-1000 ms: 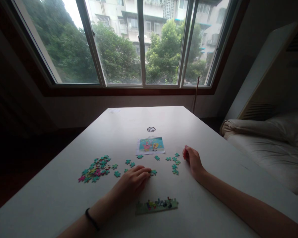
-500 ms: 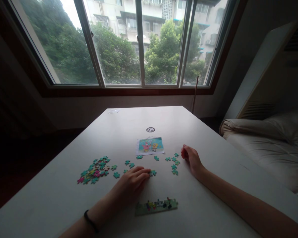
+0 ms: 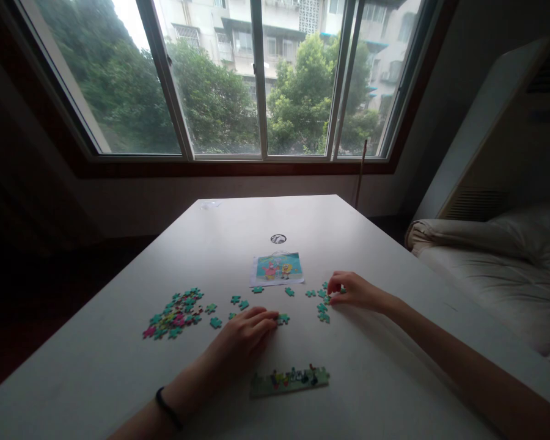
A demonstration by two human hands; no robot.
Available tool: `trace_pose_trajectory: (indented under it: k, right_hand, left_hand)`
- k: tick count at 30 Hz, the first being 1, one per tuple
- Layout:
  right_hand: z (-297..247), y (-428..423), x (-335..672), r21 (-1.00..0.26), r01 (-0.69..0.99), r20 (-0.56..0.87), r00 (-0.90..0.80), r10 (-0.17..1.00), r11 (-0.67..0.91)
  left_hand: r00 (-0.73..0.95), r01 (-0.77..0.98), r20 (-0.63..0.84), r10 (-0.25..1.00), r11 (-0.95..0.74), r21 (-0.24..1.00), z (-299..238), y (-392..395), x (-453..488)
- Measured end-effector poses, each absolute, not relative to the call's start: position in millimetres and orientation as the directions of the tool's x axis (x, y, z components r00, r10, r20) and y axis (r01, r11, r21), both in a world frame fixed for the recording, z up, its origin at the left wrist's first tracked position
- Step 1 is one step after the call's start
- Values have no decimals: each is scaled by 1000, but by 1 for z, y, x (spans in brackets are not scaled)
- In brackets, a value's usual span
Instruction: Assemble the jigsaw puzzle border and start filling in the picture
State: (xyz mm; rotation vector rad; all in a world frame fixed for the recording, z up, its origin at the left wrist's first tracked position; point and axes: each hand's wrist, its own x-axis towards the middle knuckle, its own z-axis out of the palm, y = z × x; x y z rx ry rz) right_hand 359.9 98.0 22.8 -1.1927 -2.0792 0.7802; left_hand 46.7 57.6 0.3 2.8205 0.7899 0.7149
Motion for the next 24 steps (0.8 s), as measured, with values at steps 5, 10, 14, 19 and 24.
trace_pose_trajectory:
  k: [5,10,14,19,24]
  right_hand:
    - [20,99,360,-750,508,196,-442,876,424]
    - [19,100,360,-750,524,157,-453,877,405]
    - [16,101,361,-759,526,122,-464,877,383]
    - [17,100,361,-782,514,85,-472,877,352]
    - [25,98,356,-824,440,95,-516,851,359]
  left_hand:
    - [750,468,394,532,-847,253,0,57,47]
    - [755,465,392,526,-851,245,-1,58,47]
    - [751,478,378,541,-841,253,-3,58,45]
    - [754,479,381,535,-845,238,-4,58,46]
    - [750,465,403,525,-851,243,-3,59,47]
